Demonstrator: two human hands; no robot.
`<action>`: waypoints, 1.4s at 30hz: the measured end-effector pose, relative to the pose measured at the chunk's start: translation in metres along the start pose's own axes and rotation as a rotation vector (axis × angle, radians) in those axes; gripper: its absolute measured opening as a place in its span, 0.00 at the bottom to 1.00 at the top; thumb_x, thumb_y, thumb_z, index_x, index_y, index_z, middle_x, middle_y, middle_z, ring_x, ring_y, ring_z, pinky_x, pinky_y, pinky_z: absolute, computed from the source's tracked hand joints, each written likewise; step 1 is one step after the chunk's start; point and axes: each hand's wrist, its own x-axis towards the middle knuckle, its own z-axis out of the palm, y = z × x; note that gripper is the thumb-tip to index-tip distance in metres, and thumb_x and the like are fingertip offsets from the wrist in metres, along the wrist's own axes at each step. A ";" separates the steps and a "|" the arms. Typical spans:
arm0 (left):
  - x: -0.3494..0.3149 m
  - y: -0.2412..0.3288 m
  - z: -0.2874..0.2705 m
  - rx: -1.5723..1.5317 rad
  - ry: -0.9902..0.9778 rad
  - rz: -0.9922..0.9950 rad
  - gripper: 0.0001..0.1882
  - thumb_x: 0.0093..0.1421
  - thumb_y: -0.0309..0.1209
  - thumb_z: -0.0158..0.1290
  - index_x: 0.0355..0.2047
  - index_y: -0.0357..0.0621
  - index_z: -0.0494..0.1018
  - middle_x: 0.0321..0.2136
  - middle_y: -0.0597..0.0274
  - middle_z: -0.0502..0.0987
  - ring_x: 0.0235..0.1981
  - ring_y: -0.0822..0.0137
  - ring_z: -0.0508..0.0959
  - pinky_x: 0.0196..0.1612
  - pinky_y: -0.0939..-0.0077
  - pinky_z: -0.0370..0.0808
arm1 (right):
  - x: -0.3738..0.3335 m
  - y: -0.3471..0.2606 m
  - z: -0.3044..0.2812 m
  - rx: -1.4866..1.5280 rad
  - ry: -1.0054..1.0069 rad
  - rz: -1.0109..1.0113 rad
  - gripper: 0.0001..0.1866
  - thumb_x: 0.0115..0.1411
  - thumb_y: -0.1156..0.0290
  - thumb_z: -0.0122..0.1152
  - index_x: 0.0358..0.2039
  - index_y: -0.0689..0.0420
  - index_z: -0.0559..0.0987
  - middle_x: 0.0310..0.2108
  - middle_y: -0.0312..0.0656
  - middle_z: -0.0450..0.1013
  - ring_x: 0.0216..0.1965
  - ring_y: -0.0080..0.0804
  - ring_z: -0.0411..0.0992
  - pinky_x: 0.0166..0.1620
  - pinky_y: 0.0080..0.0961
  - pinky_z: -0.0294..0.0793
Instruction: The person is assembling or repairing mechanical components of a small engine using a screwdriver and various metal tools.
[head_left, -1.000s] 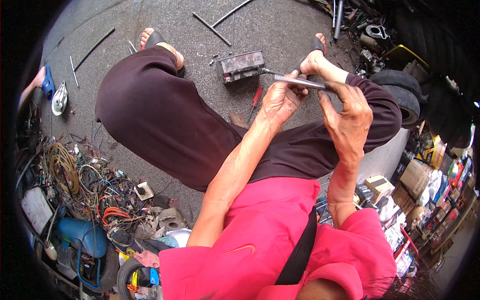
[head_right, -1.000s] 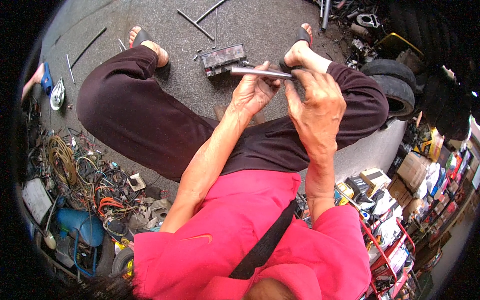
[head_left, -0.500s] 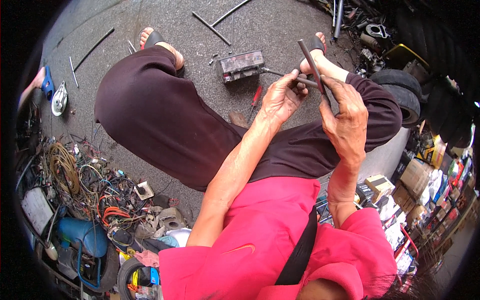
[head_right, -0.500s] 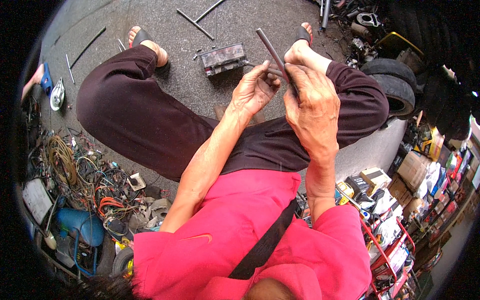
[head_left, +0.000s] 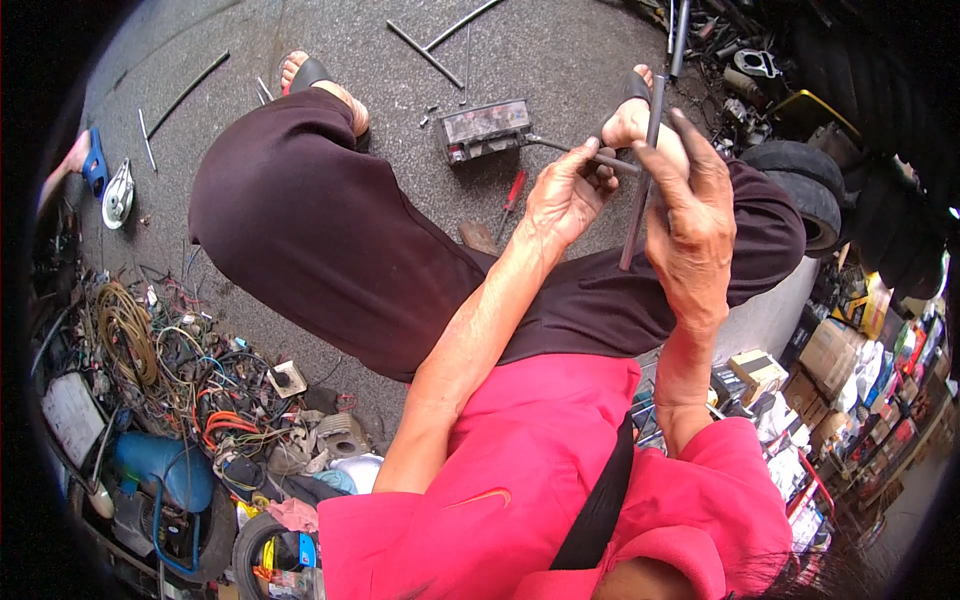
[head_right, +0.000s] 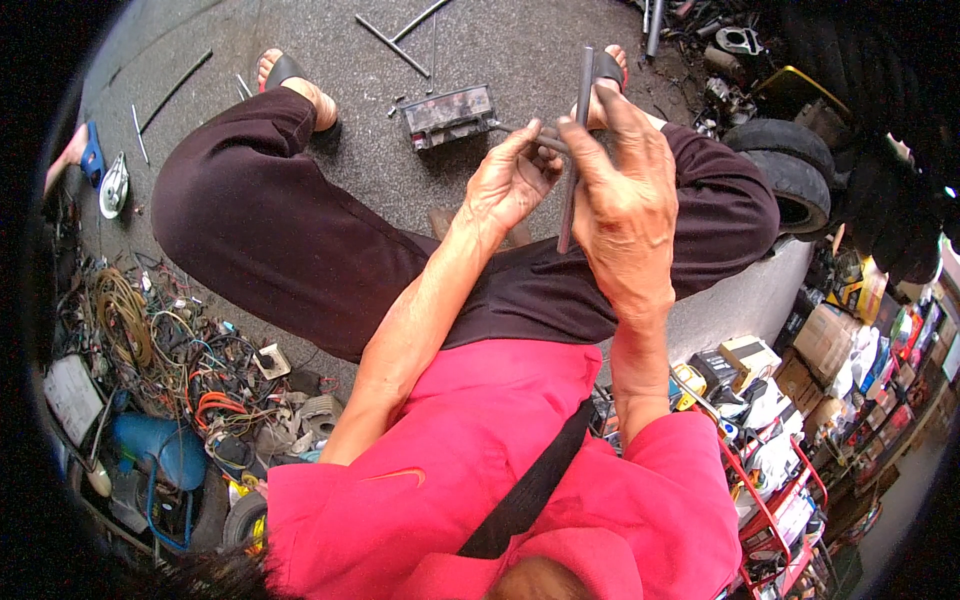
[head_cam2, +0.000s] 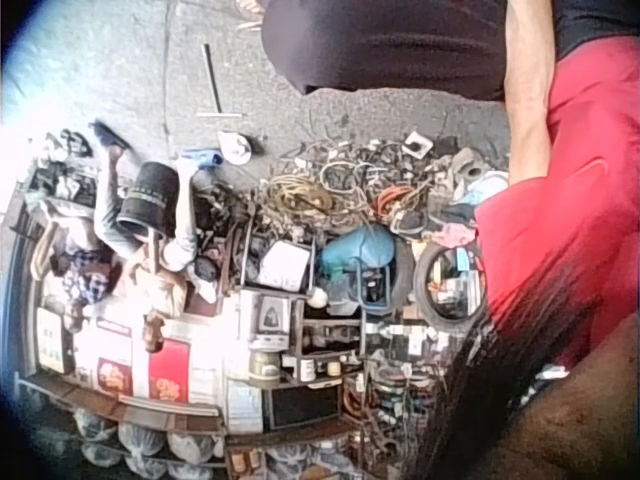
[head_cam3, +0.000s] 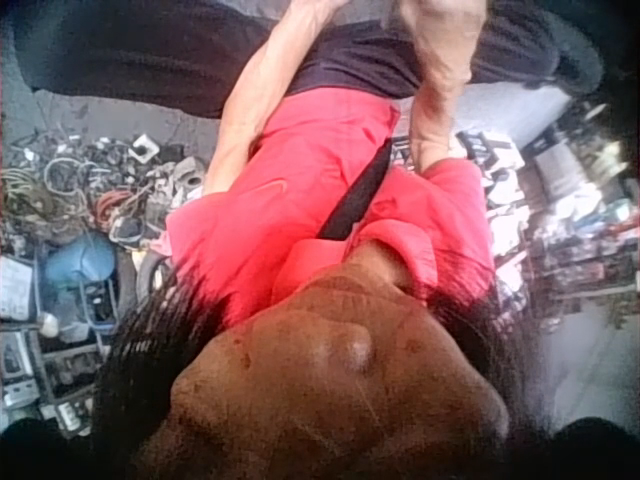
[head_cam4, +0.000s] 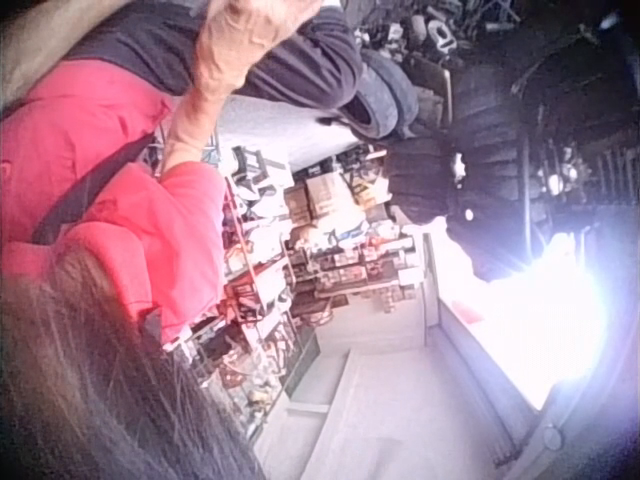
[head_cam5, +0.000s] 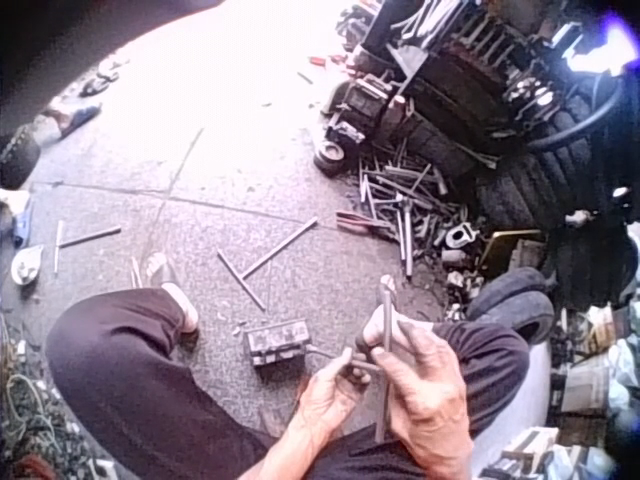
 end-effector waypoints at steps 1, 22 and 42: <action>0.000 0.000 0.000 -0.006 -0.005 -0.005 0.08 0.56 0.31 0.55 0.29 0.38 0.72 0.25 0.60 0.74 0.26 0.68 0.73 0.34 0.75 0.73 | 0.000 0.001 0.003 -0.014 -0.015 -0.042 0.20 0.42 0.81 0.56 0.39 0.54 0.77 0.51 0.44 0.66 0.54 0.43 0.62 0.56 0.37 0.59; 0.001 -0.001 -0.002 0.077 0.069 0.015 0.09 0.54 0.34 0.57 0.27 0.43 0.71 0.23 0.62 0.73 0.26 0.68 0.72 0.35 0.73 0.71 | 0.002 -0.001 0.001 0.019 0.055 0.298 0.06 0.53 0.69 0.60 0.27 0.57 0.76 0.17 0.44 0.71 0.18 0.40 0.71 0.22 0.31 0.68; 0.003 -0.001 0.002 0.009 0.124 0.030 0.07 0.55 0.31 0.55 0.27 0.42 0.70 0.23 0.63 0.72 0.24 0.69 0.73 0.31 0.73 0.74 | 0.007 -0.003 -0.010 -0.019 0.040 0.073 0.09 0.46 0.76 0.63 0.30 0.59 0.77 0.28 0.44 0.75 0.30 0.37 0.74 0.35 0.28 0.71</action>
